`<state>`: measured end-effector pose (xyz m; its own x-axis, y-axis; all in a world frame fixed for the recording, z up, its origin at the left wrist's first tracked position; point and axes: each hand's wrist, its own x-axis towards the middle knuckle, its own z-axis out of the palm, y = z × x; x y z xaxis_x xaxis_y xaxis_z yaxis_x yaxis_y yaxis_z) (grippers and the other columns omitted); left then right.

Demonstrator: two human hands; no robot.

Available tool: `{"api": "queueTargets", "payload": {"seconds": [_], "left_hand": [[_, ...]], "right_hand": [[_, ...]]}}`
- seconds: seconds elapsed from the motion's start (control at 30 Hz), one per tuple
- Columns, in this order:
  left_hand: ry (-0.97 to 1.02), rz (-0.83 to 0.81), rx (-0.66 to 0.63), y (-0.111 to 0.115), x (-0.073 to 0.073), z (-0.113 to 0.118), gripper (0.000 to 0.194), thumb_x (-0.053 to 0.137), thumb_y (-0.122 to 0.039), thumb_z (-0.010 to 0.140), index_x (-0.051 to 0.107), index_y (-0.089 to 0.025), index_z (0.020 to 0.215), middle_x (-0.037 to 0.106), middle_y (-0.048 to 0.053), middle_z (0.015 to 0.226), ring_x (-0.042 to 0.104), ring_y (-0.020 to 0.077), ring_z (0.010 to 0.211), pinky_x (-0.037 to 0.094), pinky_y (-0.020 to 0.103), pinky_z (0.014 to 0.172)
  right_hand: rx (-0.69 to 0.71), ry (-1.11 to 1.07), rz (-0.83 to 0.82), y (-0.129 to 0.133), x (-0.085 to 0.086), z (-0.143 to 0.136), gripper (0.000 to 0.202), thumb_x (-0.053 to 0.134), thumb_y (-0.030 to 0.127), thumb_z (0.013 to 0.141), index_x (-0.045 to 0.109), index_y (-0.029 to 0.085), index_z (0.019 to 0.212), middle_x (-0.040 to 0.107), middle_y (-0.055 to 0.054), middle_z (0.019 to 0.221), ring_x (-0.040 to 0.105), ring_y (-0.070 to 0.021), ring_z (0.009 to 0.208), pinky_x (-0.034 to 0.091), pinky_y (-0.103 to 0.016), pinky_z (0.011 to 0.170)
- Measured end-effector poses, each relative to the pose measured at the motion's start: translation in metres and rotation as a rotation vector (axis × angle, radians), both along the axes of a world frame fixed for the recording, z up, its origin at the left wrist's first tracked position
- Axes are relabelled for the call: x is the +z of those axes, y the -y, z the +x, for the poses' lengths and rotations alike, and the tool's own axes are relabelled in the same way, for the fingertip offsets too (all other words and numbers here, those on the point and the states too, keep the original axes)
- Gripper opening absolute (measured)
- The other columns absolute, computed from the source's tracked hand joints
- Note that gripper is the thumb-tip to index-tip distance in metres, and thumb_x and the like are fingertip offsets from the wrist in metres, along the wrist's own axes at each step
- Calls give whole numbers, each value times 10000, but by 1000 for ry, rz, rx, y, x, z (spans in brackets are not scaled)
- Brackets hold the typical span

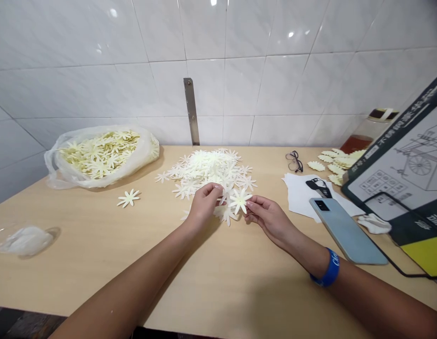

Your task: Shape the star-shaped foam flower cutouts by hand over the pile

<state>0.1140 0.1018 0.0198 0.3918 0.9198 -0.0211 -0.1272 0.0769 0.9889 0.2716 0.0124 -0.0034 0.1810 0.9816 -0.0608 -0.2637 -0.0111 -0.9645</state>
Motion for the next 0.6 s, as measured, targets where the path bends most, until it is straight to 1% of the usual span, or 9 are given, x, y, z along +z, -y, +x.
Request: {"api": "queueTargets", "payload": {"seconds": [0.1, 0.2, 0.33, 0.4, 0.47, 0.5, 0.53, 0.57, 0.6], "left_hand": [[-11, -27, 42, -7, -2, -2, 164, 560, -255, 768, 495, -175, 640, 509, -19, 629, 543, 93, 618, 497, 232, 652], [-99, 32, 96, -12, -4, -4, 240, 504, -337, 846, 472, -186, 663, 534, -7, 619, 526, 102, 575, 457, 234, 585], [-305, 304, 125, -15, -6, -12, 346, 480, -434, 889, 432, -198, 640, 490, -26, 570, 453, 107, 526, 377, 244, 548], [-431, 424, 129, -17, -8, -15, 357, 480, -444, 894, 452, -200, 635, 496, -26, 570, 459, 122, 540, 371, 257, 565], [-529, 532, 146, -18, -8, -17, 254, 497, -380, 891, 541, -205, 712, 591, -1, 683, 542, 158, 652, 415, 282, 644], [-556, 601, 158, -18, -8, -17, 170, 502, -320, 886, 587, -209, 790, 641, 20, 794, 584, 182, 765, 439, 302, 718], [-567, 681, 168, -18, -8, -16, 127, 499, -260, 880, 616, -213, 870, 664, 39, 909, 597, 203, 890, 447, 324, 802], [-562, 767, 175, -16, -7, -15, 151, 489, -212, 879, 630, -216, 934, 665, 53, 997, 583, 216, 994, 437, 345, 879], [-543, 849, 173, -14, -6, -14, 184, 478, -186, 884, 639, -217, 967, 660, 62, 1041, 565, 220, 1055, 423, 359, 931]], "right_hand": [[-25, -24, 0, 0, -1, 1, 292, 796, 435, 696, 646, 186, 729, 617, -12, 706, 579, -147, 654, 468, -299, 633], [-59, -45, -11, 0, 0, 1, 296, 811, 432, 675, 651, 190, 736, 615, -10, 701, 577, -146, 650, 475, -300, 637], [-88, -40, -30, 0, 1, 2, 295, 810, 434, 673, 663, 187, 739, 608, -13, 681, 565, -148, 642, 469, -301, 625], [-86, -33, -22, 0, 2, 1, 299, 811, 438, 673, 657, 184, 707, 596, -6, 677, 555, -141, 634, 459, -297, 621], [-75, -26, -16, 0, 2, 1, 310, 811, 439, 676, 642, 180, 667, 582, 1, 670, 546, -135, 628, 448, -294, 621], [-68, -24, -14, 0, 2, 1, 315, 812, 440, 677, 636, 179, 655, 576, 4, 662, 542, -134, 625, 443, -294, 618], [-65, -23, -14, 0, 2, 1, 317, 813, 440, 677, 635, 179, 652, 572, 6, 655, 540, -134, 622, 439, -293, 614], [-64, -23, -14, 0, 2, 1, 316, 813, 441, 679, 636, 180, 655, 570, 6, 651, 539, -135, 621, 436, -292, 609], [-65, -21, -13, 0, 2, 1, 316, 811, 443, 682, 637, 180, 658, 568, 5, 647, 538, -137, 619, 432, -291, 602]]}}
